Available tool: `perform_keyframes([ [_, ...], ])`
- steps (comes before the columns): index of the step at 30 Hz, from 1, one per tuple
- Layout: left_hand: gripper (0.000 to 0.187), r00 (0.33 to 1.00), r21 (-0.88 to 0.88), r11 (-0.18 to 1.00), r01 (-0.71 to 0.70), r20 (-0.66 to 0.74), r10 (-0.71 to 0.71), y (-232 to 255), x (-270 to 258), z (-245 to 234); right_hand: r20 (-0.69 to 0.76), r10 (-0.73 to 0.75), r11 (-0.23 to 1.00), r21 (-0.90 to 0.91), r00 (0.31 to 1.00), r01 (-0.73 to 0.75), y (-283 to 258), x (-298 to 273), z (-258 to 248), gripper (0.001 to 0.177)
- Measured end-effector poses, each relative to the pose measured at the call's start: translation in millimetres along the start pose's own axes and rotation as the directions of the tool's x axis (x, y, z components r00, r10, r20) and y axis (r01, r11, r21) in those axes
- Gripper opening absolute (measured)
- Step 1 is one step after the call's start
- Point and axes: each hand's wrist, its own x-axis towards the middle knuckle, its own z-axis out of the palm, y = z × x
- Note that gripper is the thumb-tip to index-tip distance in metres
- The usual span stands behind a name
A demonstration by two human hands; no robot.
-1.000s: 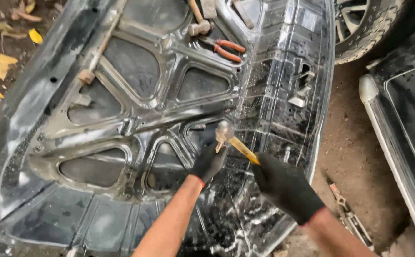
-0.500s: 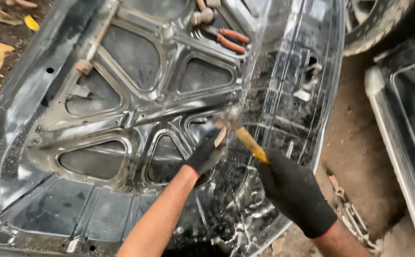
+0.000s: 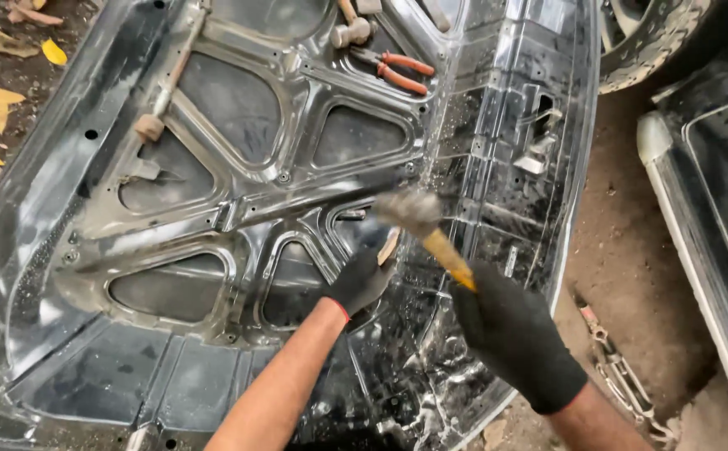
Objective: The person uses a hammer and a metal block to repeatedly strike and flatten a large, curved metal car part. They work along the edges and inner sections of the part, which is resting on the ground.
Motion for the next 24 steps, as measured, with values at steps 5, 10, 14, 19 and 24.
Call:
perform_keyframes([
  [5, 0.035, 0.969, -0.224, 0.943, 0.245, 0.018, -0.247, -25.2, 44.7, 16.3, 0.053, -0.033, 0.996, -0.079, 0.998, 0.037, 43.9, 17.0, 25.8, 0.016],
  [10, 0.040, 0.963, -0.262, 0.958, 0.119, -0.206, -0.176, -47.1, 45.2, 52.7, 0.107, 0.253, 0.967, -0.029, 0.962, -0.251, -0.9, 14.1, -5.3, 0.019],
  [14, 0.042, 0.940, -0.419, 0.899, 0.132, -0.235, -0.248, -23.4, 47.5, 47.2, 0.014, 0.098, 0.995, 0.015, 0.995, -0.098, 7.9, 22.4, -0.7, 0.016],
  [19, 0.047, 0.919, -0.442, 0.866, -0.233, -0.390, 0.048, -41.6, 55.2, 53.8, 0.244, 0.005, 0.977, -0.207, 0.970, 0.047, 38.3, 43.5, 17.1, 0.013],
  [24, 0.059, 0.949, -0.624, 0.745, -0.236, -0.315, 0.036, 0.2, 46.8, 26.5, 0.236, 0.024, 0.983, -0.181, 0.972, 0.020, -0.5, 40.8, -11.1, 0.018],
])
